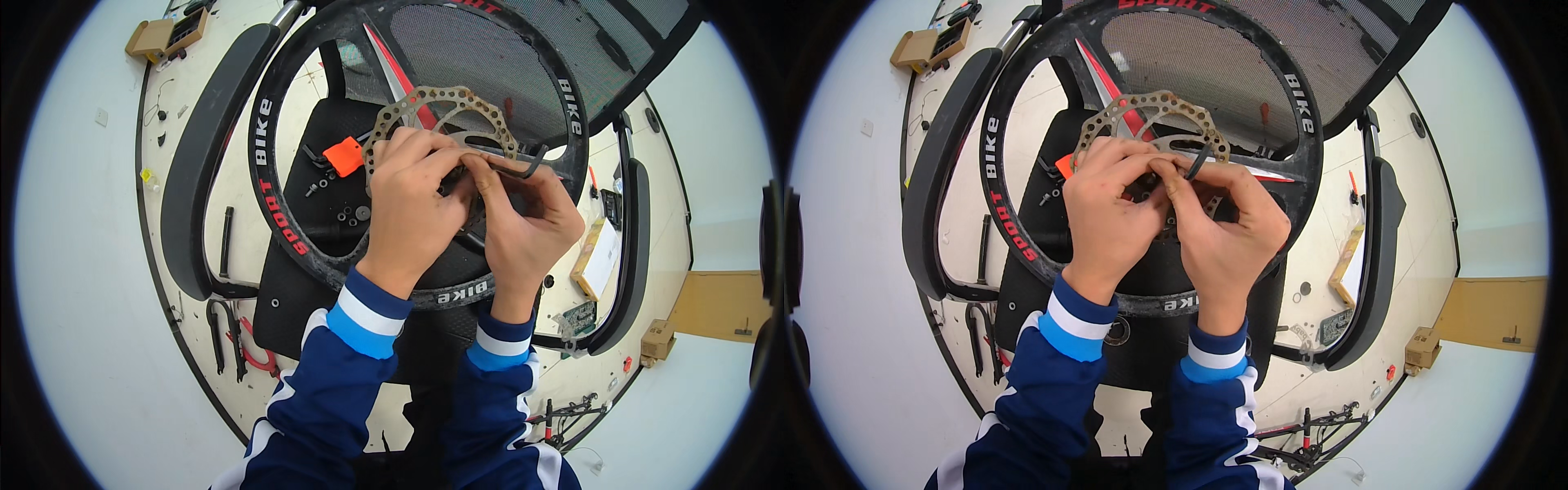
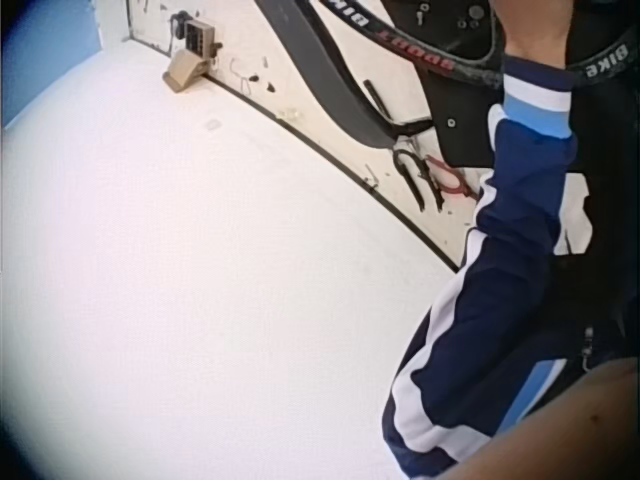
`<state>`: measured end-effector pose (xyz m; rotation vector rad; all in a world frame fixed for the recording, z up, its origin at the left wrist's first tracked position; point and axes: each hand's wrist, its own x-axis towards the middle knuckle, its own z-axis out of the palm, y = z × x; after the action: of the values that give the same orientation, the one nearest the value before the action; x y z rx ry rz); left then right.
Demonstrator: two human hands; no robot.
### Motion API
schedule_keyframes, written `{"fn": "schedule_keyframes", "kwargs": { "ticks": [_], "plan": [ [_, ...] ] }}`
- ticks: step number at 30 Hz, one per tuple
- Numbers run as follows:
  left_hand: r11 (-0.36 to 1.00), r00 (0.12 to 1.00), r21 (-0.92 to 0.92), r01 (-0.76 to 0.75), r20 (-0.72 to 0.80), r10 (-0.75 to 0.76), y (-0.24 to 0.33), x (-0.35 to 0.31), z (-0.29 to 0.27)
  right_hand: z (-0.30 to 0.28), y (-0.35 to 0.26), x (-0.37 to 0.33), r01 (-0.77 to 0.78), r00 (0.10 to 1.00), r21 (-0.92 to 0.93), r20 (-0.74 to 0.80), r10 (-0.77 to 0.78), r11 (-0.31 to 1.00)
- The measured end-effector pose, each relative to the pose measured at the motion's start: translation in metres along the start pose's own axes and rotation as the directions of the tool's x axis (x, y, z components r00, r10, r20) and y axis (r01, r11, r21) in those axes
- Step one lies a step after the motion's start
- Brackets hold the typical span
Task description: The person assembles a bicycle disc brake rotor onto a wheel hub. They place washers and a retaining clip into the hub, then use an Allen key to tighten the retaining bolt, securing the rotor in place.
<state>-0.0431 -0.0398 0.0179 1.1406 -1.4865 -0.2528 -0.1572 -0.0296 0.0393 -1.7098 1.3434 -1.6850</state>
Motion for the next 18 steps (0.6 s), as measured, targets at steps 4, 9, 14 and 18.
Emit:
{"fn": "schedule_keyframes", "kwargs": {
  "ticks": [4,9,14,18],
  "plan": [
    [0.999,0.999,-0.012,-0.033,-0.001,0.033,-0.003,0.0,0.0,0.0,-0.01,0.005,0.031,0.999,-0.031,0.045,-0.03,0.999],
    [0.999,0.998,0.009,-0.045,0.046,0.044,0.004,0.004,0.001,-0.017,-0.007,0.008,0.013,0.988,-0.009,0.152,-0.011,1.0],
    [1.0,1.0,-0.018,-0.022,0.021,0.022,0.004,0.004,-0.001,-0.008,-0.007,0.005,0.083,0.997,-0.083,0.019,-0.081,0.993],
    [1.0,1.0,-0.025,-0.004,0.008,0.004,0.002,0.003,-0.004,0.0,-0.004,0.0,0.072,0.996,-0.076,-0.053,-0.076,0.995]
  ]
}}
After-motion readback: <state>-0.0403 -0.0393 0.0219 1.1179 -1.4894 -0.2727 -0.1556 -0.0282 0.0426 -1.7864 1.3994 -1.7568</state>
